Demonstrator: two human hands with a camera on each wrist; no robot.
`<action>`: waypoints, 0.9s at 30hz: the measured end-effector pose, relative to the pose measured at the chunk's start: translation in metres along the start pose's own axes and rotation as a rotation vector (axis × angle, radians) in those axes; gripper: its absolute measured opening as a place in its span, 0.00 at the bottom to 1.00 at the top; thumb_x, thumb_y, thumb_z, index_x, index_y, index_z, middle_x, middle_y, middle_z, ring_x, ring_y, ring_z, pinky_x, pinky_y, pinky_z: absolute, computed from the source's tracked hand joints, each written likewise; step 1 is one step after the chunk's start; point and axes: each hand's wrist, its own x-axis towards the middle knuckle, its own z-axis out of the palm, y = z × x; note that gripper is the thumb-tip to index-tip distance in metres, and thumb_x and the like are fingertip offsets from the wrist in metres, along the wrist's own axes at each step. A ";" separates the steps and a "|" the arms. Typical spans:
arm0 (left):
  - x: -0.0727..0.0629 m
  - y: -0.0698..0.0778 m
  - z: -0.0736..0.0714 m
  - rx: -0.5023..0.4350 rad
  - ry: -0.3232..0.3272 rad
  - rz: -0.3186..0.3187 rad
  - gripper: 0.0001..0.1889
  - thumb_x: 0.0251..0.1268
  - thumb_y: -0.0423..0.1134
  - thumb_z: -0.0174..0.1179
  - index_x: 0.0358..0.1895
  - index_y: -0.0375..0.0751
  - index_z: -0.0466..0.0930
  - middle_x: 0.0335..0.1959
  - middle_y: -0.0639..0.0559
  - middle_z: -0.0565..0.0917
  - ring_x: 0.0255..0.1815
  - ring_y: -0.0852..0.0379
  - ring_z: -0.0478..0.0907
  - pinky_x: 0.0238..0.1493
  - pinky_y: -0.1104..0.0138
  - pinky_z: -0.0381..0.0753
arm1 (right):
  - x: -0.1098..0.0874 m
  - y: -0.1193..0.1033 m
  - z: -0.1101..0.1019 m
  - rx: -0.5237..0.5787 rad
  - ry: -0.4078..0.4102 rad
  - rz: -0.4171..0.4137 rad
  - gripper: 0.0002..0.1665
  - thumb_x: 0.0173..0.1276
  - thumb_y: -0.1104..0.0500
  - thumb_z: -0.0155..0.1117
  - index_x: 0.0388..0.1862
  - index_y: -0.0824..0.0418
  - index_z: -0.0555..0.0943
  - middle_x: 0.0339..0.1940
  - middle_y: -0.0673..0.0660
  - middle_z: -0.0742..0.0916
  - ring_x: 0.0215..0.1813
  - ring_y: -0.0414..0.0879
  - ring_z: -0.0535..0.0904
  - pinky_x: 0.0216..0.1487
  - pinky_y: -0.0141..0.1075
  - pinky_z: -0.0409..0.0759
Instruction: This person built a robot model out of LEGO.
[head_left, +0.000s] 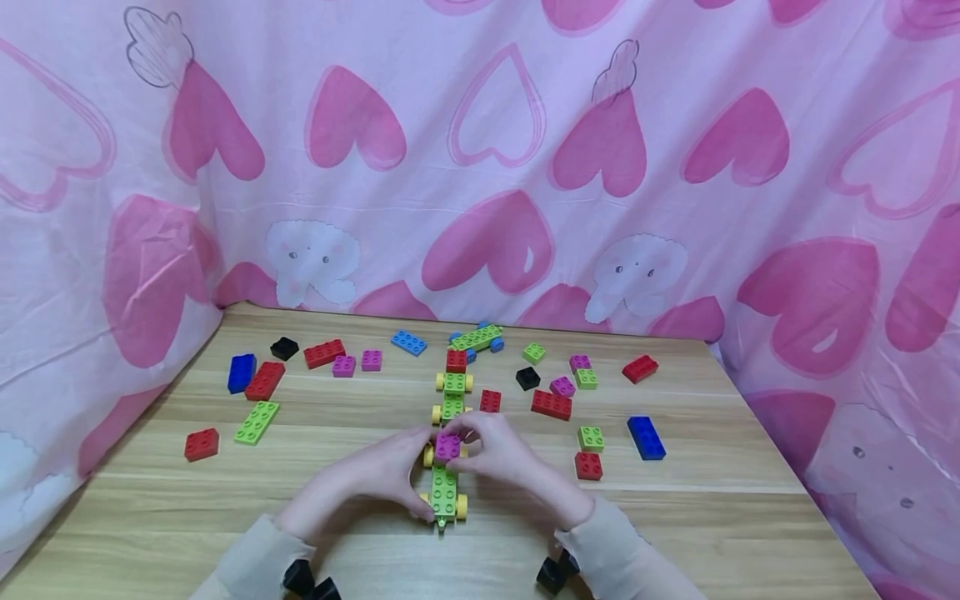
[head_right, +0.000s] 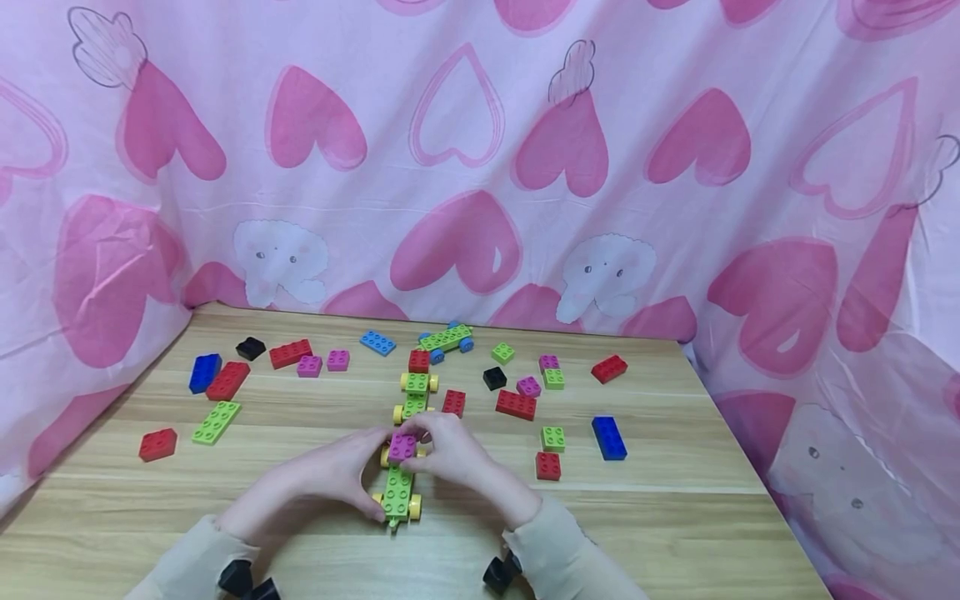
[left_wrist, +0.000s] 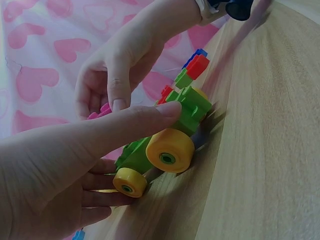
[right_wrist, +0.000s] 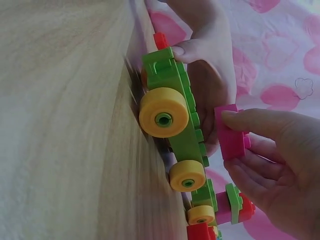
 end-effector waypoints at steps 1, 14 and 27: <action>0.000 0.000 0.000 -0.004 -0.003 -0.001 0.60 0.35 0.61 0.78 0.73 0.36 0.59 0.71 0.41 0.68 0.72 0.44 0.65 0.73 0.49 0.63 | 0.000 0.000 0.000 0.003 -0.005 0.004 0.24 0.54 0.58 0.77 0.52 0.54 0.83 0.49 0.48 0.87 0.50 0.39 0.81 0.54 0.31 0.80; 0.000 0.001 0.000 0.004 0.002 -0.006 0.57 0.35 0.59 0.78 0.70 0.35 0.62 0.70 0.40 0.69 0.71 0.42 0.66 0.72 0.47 0.64 | 0.002 0.004 0.003 -0.038 -0.050 0.024 0.24 0.55 0.59 0.77 0.52 0.57 0.82 0.48 0.51 0.87 0.48 0.39 0.81 0.50 0.28 0.80; 0.001 0.003 -0.001 -0.005 0.004 -0.019 0.55 0.34 0.57 0.79 0.69 0.36 0.64 0.68 0.40 0.71 0.70 0.43 0.67 0.71 0.47 0.65 | 0.001 0.006 0.005 -0.082 -0.047 -0.005 0.24 0.55 0.57 0.77 0.52 0.58 0.84 0.47 0.51 0.88 0.46 0.37 0.82 0.49 0.28 0.80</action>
